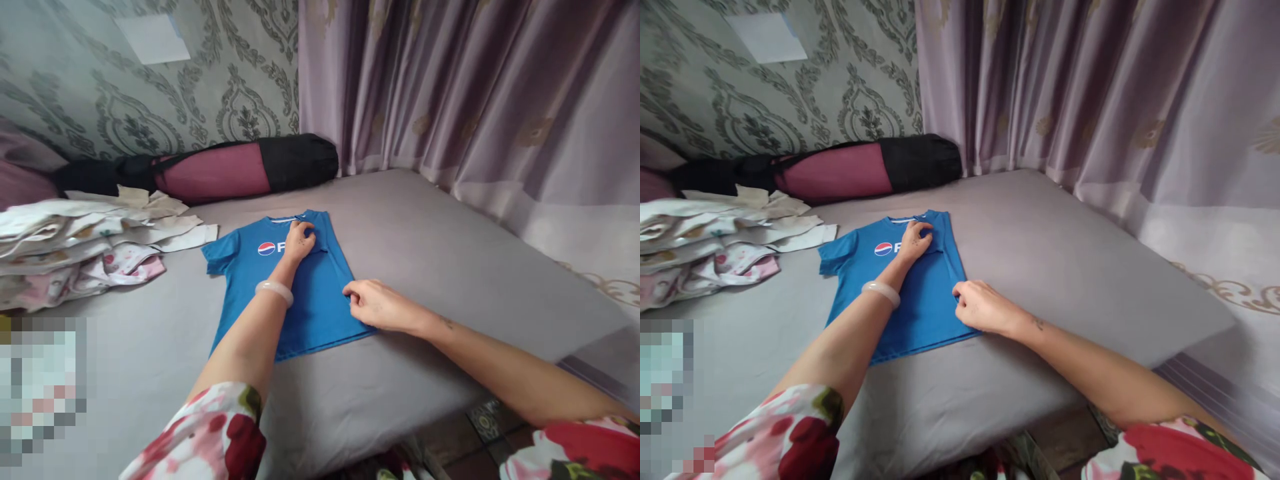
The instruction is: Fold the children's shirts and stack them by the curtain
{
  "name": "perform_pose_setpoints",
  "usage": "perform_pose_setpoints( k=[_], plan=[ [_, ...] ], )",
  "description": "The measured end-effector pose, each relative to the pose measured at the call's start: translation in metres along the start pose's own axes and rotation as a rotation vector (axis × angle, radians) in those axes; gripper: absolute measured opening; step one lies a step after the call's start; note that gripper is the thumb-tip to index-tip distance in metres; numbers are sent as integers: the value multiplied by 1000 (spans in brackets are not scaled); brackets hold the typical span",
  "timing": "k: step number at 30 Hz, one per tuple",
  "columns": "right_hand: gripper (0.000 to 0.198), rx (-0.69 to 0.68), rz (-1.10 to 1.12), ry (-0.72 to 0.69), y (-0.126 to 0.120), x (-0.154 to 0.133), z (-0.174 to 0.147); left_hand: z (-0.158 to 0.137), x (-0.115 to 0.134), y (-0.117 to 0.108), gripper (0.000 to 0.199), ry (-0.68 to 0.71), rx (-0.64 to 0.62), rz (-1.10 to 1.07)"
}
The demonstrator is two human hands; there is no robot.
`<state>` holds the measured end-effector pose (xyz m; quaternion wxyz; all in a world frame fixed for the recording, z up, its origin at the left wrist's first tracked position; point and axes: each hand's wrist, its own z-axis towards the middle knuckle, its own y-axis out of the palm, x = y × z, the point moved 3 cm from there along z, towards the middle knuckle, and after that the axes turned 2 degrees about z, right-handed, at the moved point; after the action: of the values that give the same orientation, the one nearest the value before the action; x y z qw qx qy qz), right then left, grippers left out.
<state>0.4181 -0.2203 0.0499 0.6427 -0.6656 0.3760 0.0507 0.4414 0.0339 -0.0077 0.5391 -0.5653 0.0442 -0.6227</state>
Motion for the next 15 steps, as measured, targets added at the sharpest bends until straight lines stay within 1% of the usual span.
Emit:
perform_pose_setpoints(
  k=[2, 3, 4, 6, 8, 9, 10, 12, 15],
  plan=[
    [32, -73, 179, 53, -2, 6, 4, 0, 0, 0, 30, 3, 1, 3],
    [30, -92, 226, 59, -3, 8, 6, 0, 0, 0, 30, 7, 1, 3],
    [28, -71, 229, 45, -5, 10, 7, 0, 0, 0, 29, 11, 2, 2],
    [29, 76, 120, -26, -9, 10, 9, 0, 0, 0, 28, 19, 11, -1],
    [35, 238, -40, -125, -9, 9, 9, 0, 0, 0, 28, 28, 19, -7],
    [38, 276, -112, -167, -6, 9, 9, -1, 0, 0, 28, 30, 22, -10],
    [42, 279, -174, -200, -2, 9, 9, -1, 0, 0, 28, 33, 23, -14],
    [52, 217, -270, -230, 9, 11, 8, -1, 0, 0, 29, 39, 25, -21],
    [59, 110, -341, -208, 21, 14, 8, -1, 0, -1, 30, 44, 34, -35]
  ],
)
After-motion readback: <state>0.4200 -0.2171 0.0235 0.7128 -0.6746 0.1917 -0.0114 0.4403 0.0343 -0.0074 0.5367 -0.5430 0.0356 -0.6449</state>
